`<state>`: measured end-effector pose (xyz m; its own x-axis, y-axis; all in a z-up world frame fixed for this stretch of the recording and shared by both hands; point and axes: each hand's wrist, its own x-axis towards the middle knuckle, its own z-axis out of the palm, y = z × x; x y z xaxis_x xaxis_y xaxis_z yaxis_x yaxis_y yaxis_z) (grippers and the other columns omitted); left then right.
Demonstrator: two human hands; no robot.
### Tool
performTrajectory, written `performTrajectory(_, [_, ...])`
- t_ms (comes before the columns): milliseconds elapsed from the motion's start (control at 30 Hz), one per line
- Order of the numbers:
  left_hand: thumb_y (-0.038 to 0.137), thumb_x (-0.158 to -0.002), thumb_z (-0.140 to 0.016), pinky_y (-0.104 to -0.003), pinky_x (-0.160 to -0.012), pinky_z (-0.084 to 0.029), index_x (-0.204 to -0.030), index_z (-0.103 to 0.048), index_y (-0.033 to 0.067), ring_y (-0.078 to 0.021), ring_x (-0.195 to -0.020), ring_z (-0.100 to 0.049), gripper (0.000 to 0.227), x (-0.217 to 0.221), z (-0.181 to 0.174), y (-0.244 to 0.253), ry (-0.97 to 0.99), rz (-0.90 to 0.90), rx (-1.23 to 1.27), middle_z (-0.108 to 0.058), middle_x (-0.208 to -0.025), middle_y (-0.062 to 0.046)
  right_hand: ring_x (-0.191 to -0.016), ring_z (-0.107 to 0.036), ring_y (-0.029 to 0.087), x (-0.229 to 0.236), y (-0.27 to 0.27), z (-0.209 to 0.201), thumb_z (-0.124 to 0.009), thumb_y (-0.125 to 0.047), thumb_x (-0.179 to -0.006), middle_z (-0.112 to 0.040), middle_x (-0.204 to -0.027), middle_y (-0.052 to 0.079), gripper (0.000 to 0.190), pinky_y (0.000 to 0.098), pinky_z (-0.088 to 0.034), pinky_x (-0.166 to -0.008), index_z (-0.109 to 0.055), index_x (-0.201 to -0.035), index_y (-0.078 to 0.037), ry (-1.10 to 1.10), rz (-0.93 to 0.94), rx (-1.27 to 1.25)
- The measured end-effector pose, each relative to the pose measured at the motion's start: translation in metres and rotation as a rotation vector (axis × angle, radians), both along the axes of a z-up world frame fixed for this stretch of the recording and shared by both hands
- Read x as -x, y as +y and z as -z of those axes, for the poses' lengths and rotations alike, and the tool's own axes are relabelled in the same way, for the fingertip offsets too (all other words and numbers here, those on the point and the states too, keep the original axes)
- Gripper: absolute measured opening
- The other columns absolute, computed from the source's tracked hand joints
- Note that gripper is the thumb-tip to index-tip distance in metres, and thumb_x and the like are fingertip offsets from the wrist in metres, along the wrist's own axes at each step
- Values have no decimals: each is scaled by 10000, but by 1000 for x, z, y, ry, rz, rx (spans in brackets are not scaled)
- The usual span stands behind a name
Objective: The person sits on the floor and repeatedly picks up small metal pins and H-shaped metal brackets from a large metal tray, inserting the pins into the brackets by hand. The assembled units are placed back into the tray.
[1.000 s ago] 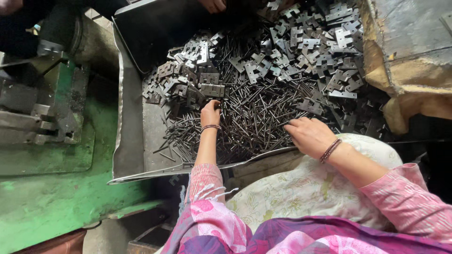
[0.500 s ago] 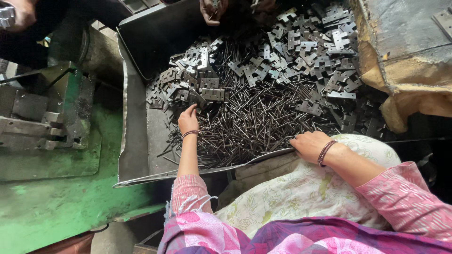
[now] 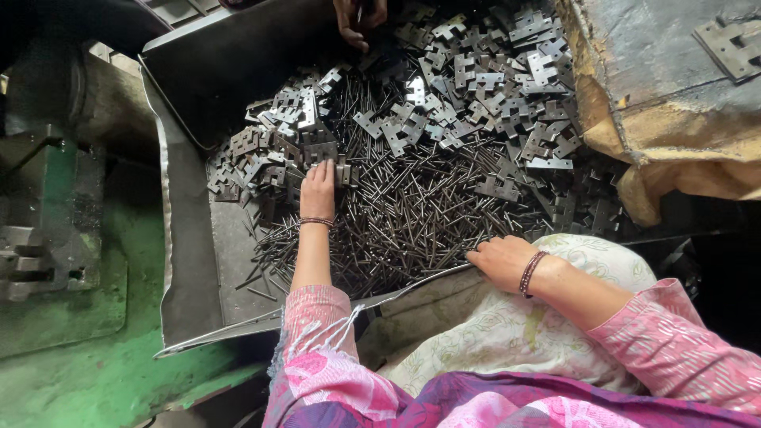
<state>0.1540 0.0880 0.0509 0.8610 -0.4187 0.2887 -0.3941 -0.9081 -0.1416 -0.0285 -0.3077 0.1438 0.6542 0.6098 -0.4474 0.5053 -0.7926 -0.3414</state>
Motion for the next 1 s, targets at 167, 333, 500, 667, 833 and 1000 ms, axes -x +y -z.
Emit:
performTrajectory(167, [73, -914, -658, -365, -988, -506, -1296, -667, 43, -251, -1184, -624, 383, 25, 3, 13, -26, 61, 19, -699, -1303, -87, -1014, -686, 319, 1, 0, 2, -646, -192, -867, -691, -1032, 111, 282, 456, -569, -820, -638, -1135, -103, 17, -6, -3])
performTrajectory(333, [161, -877, -718, -420, -878, -519, -1122, -739, 98, -269, -1038, -659, 254, 81, -14, 6, 163, -36, 202, -754, -1115, -64, -1028, -692, 331, 1, -1, 2, -616, -168, -875, -703, -1050, 134, 289, 464, -573, -826, -642, -1156, -109, 12, -1, -1])
performTrajectory(500, [116, -923, -678, -410, -871, -561, -1134, -736, 104, -281, -997, -673, 219, 112, -28, -1, 116, 10, 319, -740, -1082, -80, -1047, -700, 322, 1, -2, 7, -597, -161, -882, -723, -1051, 128, 236, 461, -576, -847, -668, -1098, -98, 41, 15, 22])
performTrajectory(667, [95, -885, -672, -435, -793, -563, -1079, -779, 118, -316, -914, -665, 223, 106, -52, -9, 175, -100, 108, -713, -927, -108, -1056, -699, 333, -1, -2, 10, -610, -172, -877, -717, -1071, 140, 241, 463, -579, -859, -677, -1093, -89, 49, 16, 28])
performTrajectory(833, [173, -881, -718, -424, -841, -549, -990, -801, 153, -328, -955, -666, 139, 90, -80, -20, 346, -392, 313, -701, -982, -106, -1054, -702, 342, 0, -7, 11, -602, -168, -881, -723, -1072, 148, 243, 471, -581, -863, -679, -1095, -83, 59, 41, 18])
performTrajectory(1000, [101, -883, -692, -428, -856, -539, -1032, -810, 141, -322, -974, -650, 195, 75, -83, -17, 120, -256, 361, -699, -957, -102, -1051, -703, 343, 0, -6, 15, -604, -177, -881, -723, -1068, 155, 238, 468, -580, -867, -683, -1080, -71, 51, 34, 19])
